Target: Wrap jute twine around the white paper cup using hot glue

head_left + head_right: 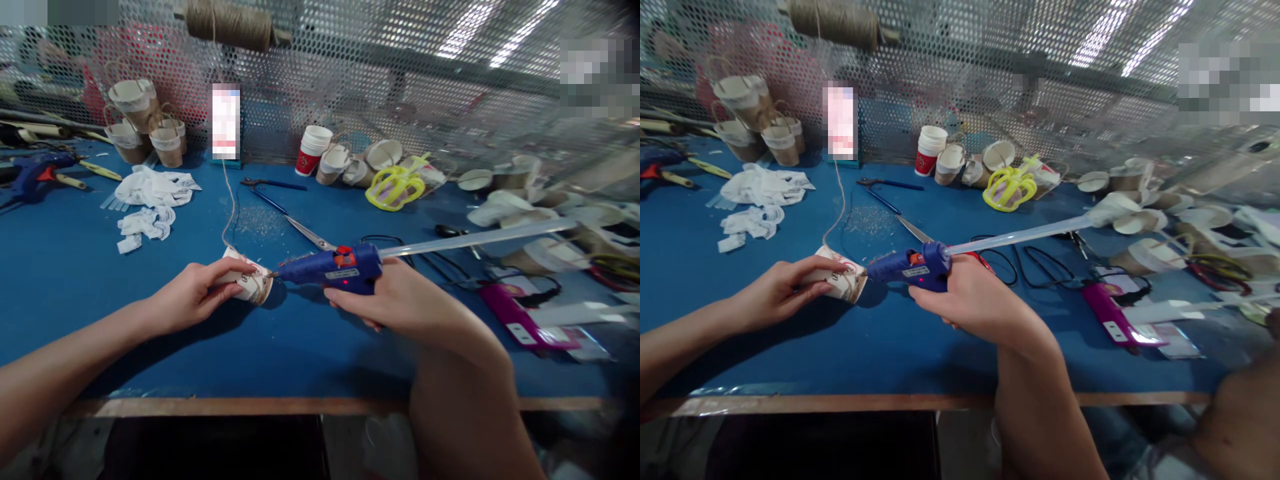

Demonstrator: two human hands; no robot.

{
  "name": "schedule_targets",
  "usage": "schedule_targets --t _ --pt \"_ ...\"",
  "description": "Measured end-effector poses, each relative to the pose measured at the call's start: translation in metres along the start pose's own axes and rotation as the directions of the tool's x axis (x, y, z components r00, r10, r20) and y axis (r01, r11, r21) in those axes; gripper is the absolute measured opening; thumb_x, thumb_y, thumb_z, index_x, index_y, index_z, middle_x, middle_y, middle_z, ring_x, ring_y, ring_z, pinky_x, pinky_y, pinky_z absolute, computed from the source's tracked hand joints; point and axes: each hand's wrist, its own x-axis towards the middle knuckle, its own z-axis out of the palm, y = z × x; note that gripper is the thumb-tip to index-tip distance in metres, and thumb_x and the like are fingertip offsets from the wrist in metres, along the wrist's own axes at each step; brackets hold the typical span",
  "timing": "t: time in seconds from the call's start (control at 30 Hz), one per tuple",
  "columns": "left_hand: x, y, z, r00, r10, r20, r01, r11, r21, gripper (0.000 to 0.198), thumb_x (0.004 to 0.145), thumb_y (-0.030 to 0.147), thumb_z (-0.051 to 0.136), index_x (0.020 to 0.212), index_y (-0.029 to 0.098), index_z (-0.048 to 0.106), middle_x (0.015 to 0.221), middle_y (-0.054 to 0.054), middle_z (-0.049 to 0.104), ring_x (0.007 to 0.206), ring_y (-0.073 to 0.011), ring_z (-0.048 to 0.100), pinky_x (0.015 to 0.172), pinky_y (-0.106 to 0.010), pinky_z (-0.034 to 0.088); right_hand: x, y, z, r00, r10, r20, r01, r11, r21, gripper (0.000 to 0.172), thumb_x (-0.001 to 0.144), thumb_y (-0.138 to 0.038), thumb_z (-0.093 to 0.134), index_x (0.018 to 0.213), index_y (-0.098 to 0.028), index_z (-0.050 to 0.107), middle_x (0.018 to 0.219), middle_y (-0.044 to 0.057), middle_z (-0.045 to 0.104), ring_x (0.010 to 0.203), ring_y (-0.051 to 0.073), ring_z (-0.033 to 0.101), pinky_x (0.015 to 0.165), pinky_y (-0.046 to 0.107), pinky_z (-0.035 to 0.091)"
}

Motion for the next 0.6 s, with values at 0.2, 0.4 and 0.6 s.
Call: schedule_targets --t 0.2,0.4,0.6 --pt "0.0007 0.0002 -0.0005 1.000 -0.003 0.011 0.003 1.000 -0.013 0.028 0.090 0.026 0.041 0.116 0.018 0.049 0.112 -0.008 0.064 0.090 -0.0177 0.064 0.073 -0.025 0.048 0.0028 0.0007 0.0010 0.999 -0.038 -0.007 0.037 0.998 -0.043 0.028 0.071 -0.041 0.054 0.053 -0.020 0.053 0.034 -0.004 0.046 0.036 0.011 0.048 0.038 0.022 0.038" --pt "0.0007 0.0011 -0.0009 1.000 -0.014 0.015 0.014 1.000 -0.004 0.028 0.090 0.026 0.041 0.116 0.018 0.048 0.110 -0.008 0.065 0.088 -0.0179 0.065 0.072 -0.026 0.048 0.0019 -0.0009 0.0008 0.999 -0.031 -0.014 0.030 0.998 -0.047 0.029 0.070 -0.040 0.055 0.049 -0.020 0.050 0.035 -0.003 0.046 0.036 0.011 0.049 0.039 0.022 0.039" --pt "0.0002 -0.0006 0.0002 1.000 -0.007 0.004 0.007 1.000 -0.015 0.029 0.090 0.027 0.040 0.115 0.017 0.049 0.110 -0.010 0.065 0.089 -0.0196 0.065 0.073 -0.028 0.049 0.0018 -0.0010 0.0016 1.000 -0.024 -0.009 0.024 1.000 -0.021 0.025 0.069 -0.039 0.056 0.053 -0.021 0.051 0.036 -0.003 0.048 0.036 0.011 0.049 0.037 0.022 0.037"
